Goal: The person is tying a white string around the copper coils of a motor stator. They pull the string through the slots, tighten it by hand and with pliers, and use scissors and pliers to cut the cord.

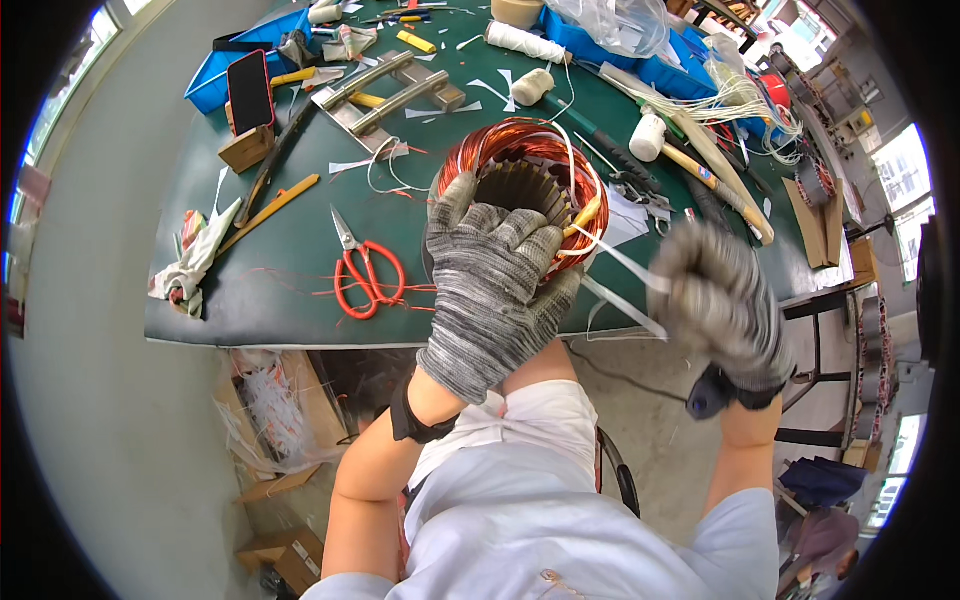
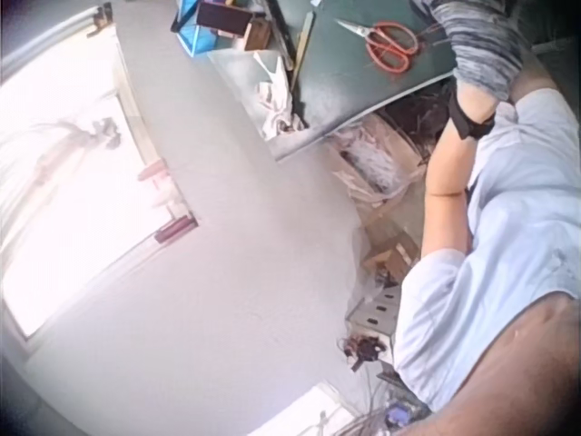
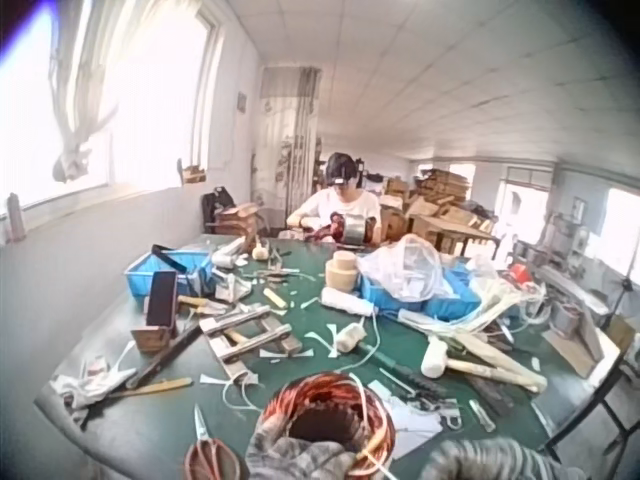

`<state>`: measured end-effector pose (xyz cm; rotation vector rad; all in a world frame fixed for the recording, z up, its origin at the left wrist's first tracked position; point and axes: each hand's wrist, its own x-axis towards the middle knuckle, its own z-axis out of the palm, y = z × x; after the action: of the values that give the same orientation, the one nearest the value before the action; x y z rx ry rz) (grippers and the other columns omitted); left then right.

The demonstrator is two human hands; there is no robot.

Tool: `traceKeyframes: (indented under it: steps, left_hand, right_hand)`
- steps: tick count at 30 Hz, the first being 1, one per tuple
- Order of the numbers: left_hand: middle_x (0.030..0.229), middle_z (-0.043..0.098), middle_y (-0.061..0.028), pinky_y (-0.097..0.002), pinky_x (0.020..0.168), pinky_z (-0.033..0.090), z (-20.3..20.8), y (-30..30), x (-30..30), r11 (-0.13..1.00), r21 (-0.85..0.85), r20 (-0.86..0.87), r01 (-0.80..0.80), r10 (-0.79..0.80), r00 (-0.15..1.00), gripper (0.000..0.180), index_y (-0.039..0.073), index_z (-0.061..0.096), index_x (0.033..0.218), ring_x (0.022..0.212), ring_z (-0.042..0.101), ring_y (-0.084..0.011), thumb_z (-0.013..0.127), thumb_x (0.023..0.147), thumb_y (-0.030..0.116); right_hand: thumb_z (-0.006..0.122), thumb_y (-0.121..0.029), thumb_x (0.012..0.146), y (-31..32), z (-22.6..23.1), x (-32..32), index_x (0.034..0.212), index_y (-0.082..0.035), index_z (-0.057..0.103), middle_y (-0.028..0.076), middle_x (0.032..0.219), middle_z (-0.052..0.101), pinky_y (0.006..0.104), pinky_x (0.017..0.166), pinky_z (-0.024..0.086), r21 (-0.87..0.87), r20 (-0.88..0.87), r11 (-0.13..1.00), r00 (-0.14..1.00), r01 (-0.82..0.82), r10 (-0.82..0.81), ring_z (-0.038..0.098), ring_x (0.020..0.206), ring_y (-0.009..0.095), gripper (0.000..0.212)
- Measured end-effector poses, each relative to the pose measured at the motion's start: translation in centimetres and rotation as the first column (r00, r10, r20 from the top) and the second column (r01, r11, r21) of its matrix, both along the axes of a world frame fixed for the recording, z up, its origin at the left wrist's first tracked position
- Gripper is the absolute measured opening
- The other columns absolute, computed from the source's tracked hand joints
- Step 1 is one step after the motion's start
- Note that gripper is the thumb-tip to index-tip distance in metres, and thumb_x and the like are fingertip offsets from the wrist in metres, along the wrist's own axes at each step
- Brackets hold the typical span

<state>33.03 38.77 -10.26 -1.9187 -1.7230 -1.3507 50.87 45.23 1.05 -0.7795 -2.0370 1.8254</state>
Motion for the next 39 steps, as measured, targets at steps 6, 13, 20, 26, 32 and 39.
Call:
traceKeyframes:
  steps: [6, 13, 20, 26, 32, 39]
  left_hand:
    - [0.088, 0.062, -0.0085, -0.0508, 0.101, 0.026, 0.3, 0.2, 0.0, 1.000, 0.013, -0.005, 0.021, -0.021, 1.000, 0.029, 0.007, 0.065, 0.084, 0.084, 0.056, -0.0268, 0.071, 0.060, 0.022]
    - [0.086, 0.062, -0.0068, -0.0503, 0.099, 0.026, 0.8, -0.3, -0.7, 0.999, -0.051, -0.011, 0.006, -0.007, 1.000, 0.028, 0.008, 0.066, 0.082, 0.081, 0.056, -0.0264, 0.071, 0.060, 0.025]
    - [0.083, 0.061, -0.0050, -0.0486, 0.098, 0.028, 1.6, 0.1, -0.8, 0.998, -0.058, -0.052, 0.037, -0.040, 0.998, 0.024, 0.009, 0.065, 0.079, 0.079, 0.056, -0.0234, 0.069, 0.064, 0.027]
    - [0.087, 0.058, -0.0124, -0.0510, 0.099, 0.028, 2.3, -0.4, 1.5, 0.964, -0.159, -0.298, -0.214, 0.160, 0.941, 0.036, 0.001, 0.058, 0.093, 0.084, 0.055, -0.0277, 0.061, 0.067, 0.025]
    - [0.080, 0.055, -0.0091, -0.0441, 0.082, 0.043, 0.9, 0.4, 1.2, 0.955, -0.191, -0.476, -0.226, 0.111, 0.872, 0.033, 0.001, 0.057, 0.090, 0.076, 0.055, -0.0244, 0.057, 0.066, 0.023]
    - [0.079, 0.052, -0.0097, -0.0451, 0.072, 0.041, 1.4, 0.6, 2.7, 0.948, -0.175, -0.461, -0.264, 0.158, 0.873, 0.037, 0.002, 0.055, 0.091, 0.073, 0.052, -0.0281, 0.060, 0.068, 0.031]
  right_hand:
    - [0.063, -0.031, 0.077, -0.3, -5.0, 4.2, 0.094, 0.004, 0.056, 0.002, 0.063, 0.051, 0.0181, 0.042, 0.031, -0.414, 0.221, 0.903, 0.975, 0.117, -0.025, 0.042, 0.047, 0.006, 0.039]
    - [0.057, -0.024, 0.085, 1.7, -5.3, -2.9, 0.093, -0.004, 0.059, 0.009, 0.081, 0.062, 0.0273, 0.062, 0.044, 0.573, -0.210, 0.819, 0.970, 0.021, 0.122, 0.055, 0.067, 0.014, 0.022]
    - [0.050, -0.023, 0.089, -0.1, -14.1, -1.0, 0.079, -0.003, 0.048, 0.001, 0.060, 0.039, 0.0188, 0.038, 0.028, -0.065, -0.525, 0.961, 0.810, 0.267, -0.261, 0.028, 0.040, 0.004, 0.023]
    - [0.050, -0.026, 0.090, -1.4, -14.7, -3.0, 0.084, -0.006, 0.049, -0.001, 0.058, 0.037, 0.0196, 0.037, 0.022, -0.229, -0.649, 0.960, 0.710, 0.161, -0.274, 0.025, 0.042, 0.004, 0.021]
    - [0.050, -0.026, 0.090, 0.1, -13.0, -2.7, 0.084, -0.006, 0.045, 0.000, 0.057, 0.037, 0.0182, 0.037, 0.022, -0.675, -0.680, 0.677, 0.605, -0.294, -0.415, 0.025, 0.042, 0.003, 0.021]
    - [0.050, -0.043, 0.088, -1.0, -17.2, -1.7, 0.072, -0.003, 0.051, 0.006, 0.065, 0.052, 0.0299, 0.053, 0.041, -0.113, -0.502, 0.881, 0.739, 0.459, -0.449, 0.051, 0.059, 0.017, 0.043]
